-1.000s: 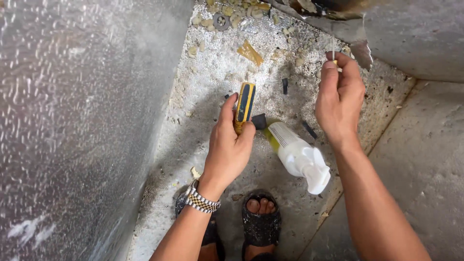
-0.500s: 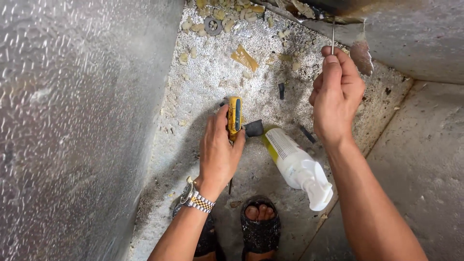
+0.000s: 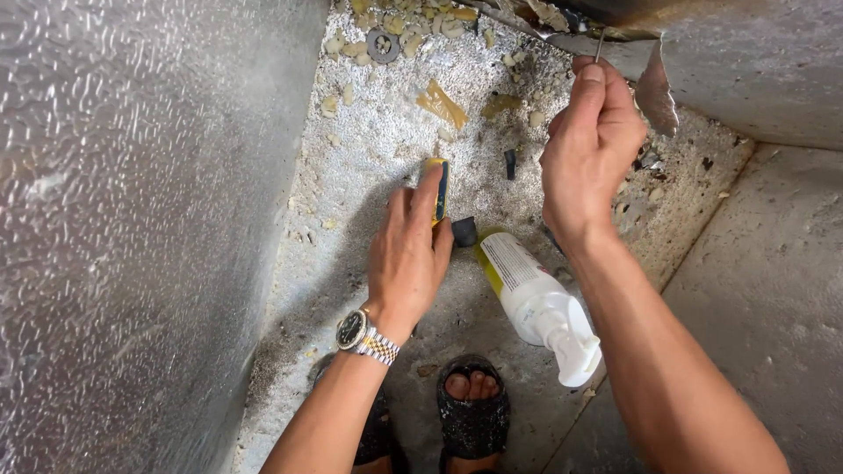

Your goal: Repairing the interior lining of a freezer by prying with a screwdriver and scraping with a putty knife

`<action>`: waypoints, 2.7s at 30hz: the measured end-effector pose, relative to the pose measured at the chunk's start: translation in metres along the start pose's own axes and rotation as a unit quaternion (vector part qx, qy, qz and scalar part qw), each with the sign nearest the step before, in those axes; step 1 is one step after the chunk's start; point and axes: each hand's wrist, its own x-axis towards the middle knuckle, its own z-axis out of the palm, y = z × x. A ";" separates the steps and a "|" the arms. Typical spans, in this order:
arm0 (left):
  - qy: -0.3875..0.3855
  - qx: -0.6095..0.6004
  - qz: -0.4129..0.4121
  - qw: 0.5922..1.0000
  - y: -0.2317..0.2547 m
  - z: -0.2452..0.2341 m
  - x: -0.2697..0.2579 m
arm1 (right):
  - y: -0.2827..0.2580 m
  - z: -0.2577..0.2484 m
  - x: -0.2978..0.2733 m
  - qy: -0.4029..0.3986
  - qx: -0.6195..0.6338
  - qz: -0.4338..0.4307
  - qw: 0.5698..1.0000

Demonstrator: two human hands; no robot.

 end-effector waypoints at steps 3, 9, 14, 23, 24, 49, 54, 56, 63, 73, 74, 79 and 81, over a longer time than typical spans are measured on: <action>-0.014 0.022 0.005 1.000 -0.004 0.004 0.004 | -0.013 0.006 -0.004 -0.013 -0.024 0.011 1.000; -0.027 0.052 0.007 0.998 0.000 0.001 0.006 | -0.012 -0.015 0.003 -0.072 -0.080 0.024 0.994; 0.012 -0.012 0.004 1.000 0.002 -0.005 0.003 | -0.018 -0.019 -0.001 -0.039 0.019 0.081 0.996; -0.018 -0.238 -0.126 0.963 0.046 -0.082 0.004 | -0.020 -0.038 -0.021 -0.078 -0.097 0.019 0.992; 0.009 -0.269 -0.108 0.957 0.049 -0.091 0.003 | -0.020 -0.044 -0.026 -0.112 -0.172 -0.026 0.978; 0.086 -0.360 0.188 0.910 0.021 -0.027 -0.049 | -0.064 -0.037 -0.046 -0.418 -0.033 0.185 0.889; -0.050 -0.172 0.123 0.976 0.023 -0.006 -0.060 | -0.069 -0.039 -0.041 -0.382 -0.068 0.256 0.885; -0.024 -0.162 0.107 0.981 0.028 0.008 -0.061 | -0.063 -0.044 -0.042 -0.370 -0.066 0.254 0.891; 0.041 -0.167 0.134 0.976 0.037 0.026 -0.065 | -0.076 -0.044 -0.051 -0.339 -0.096 0.230 0.907; 0.147 -0.186 0.225 0.945 -0.012 -0.015 -0.072 | -0.052 -0.073 -0.074 -0.305 -0.122 0.160 0.931; 0.192 -0.175 0.215 0.942 -0.017 -0.021 -0.060 | -0.045 -0.079 -0.079 -0.284 -0.121 0.156 0.938; 0.191 -0.143 0.123 0.963 -0.022 -0.078 -0.035 | -0.002 -0.092 -0.097 -0.190 -0.075 0.082 0.975; 0.156 -0.151 0.097 0.971 -0.023 -0.089 -0.023 | -0.004 -0.087 -0.097 -0.122 -0.052 0.094 0.987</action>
